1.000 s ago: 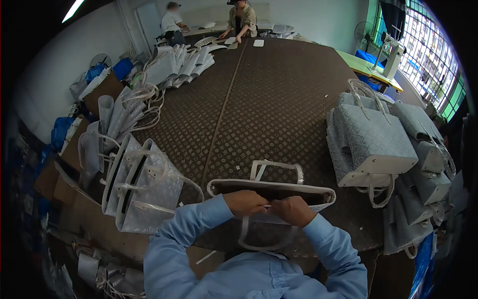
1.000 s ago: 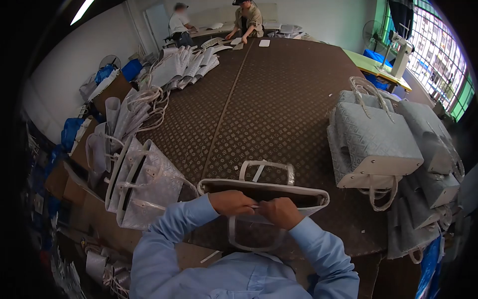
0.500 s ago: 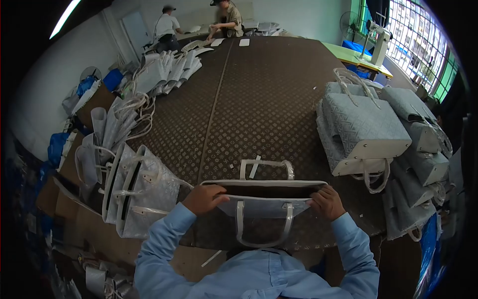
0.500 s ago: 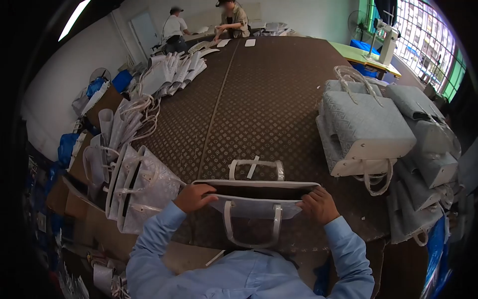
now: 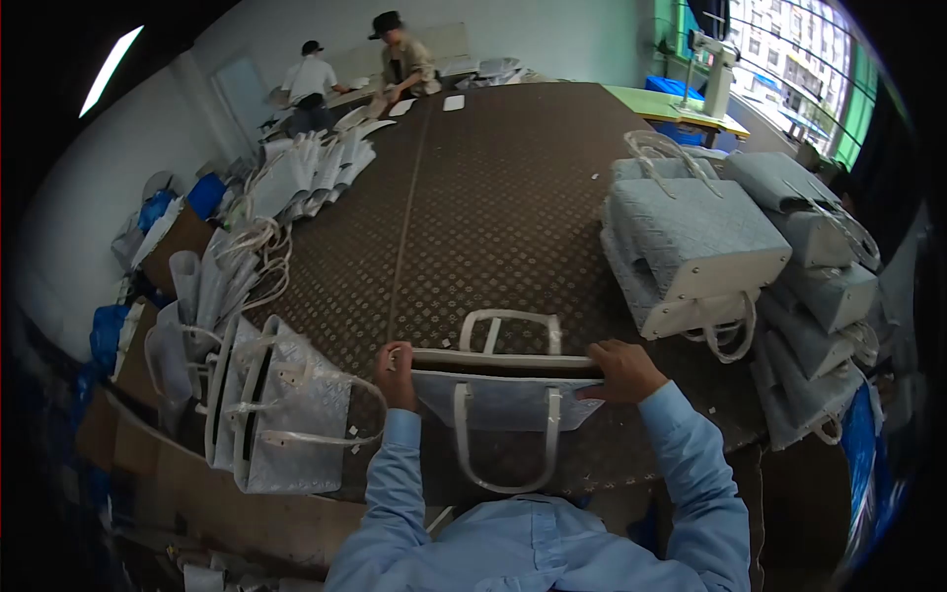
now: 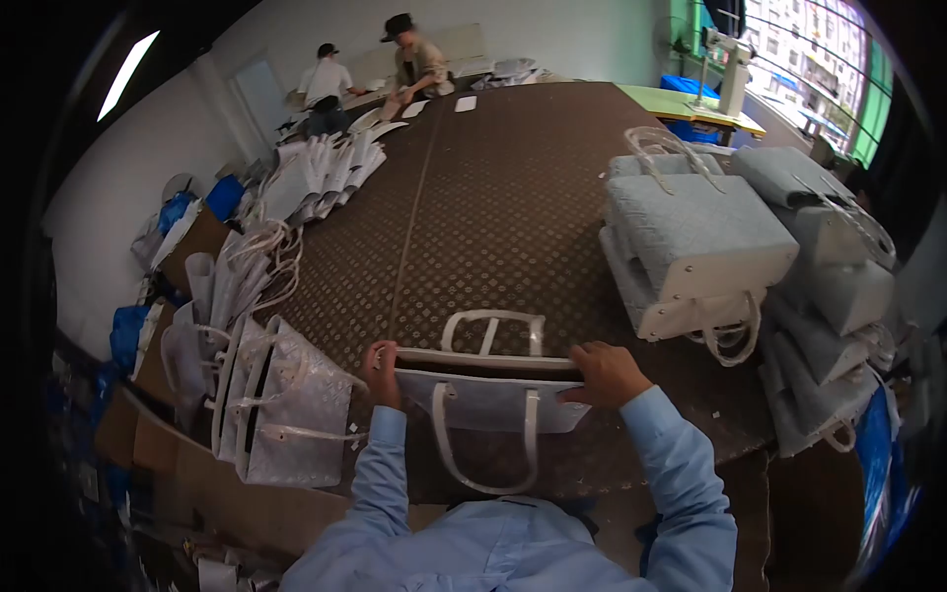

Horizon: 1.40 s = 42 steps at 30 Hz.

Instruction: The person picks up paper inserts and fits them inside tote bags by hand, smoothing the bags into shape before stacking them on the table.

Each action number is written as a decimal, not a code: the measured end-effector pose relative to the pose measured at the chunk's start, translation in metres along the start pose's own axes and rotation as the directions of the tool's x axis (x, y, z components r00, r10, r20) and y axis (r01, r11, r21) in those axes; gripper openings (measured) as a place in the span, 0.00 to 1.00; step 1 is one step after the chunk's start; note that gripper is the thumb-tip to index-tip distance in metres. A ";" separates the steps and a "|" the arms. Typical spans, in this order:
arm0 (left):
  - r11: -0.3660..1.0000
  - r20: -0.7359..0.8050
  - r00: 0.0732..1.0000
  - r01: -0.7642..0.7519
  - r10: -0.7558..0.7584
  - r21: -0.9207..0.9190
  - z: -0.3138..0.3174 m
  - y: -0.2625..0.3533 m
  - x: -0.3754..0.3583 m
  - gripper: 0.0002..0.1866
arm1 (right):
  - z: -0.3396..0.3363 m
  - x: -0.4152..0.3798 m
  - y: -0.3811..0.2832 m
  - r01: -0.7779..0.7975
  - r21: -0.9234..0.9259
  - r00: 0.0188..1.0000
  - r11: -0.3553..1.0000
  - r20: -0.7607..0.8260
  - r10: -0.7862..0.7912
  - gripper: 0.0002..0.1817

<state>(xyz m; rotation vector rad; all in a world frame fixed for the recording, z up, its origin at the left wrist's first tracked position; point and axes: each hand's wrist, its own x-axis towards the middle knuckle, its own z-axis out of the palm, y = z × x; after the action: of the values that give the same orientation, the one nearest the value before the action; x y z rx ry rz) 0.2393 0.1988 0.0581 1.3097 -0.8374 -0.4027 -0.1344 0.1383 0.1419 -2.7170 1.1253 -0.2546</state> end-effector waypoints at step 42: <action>0.928 0.163 0.938 0.255 -0.306 0.273 -0.011 -0.121 -0.071 0.18 | -0.189 0.044 0.037 0.314 0.461 0.278 0.830 -0.881 0.384 0.15</action>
<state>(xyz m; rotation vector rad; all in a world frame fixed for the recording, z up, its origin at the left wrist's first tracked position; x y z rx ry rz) 0.2235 0.2252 -0.0797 1.6514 -0.8922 -0.6864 -0.1721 0.0606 0.3195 -1.7453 0.9867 -2.1214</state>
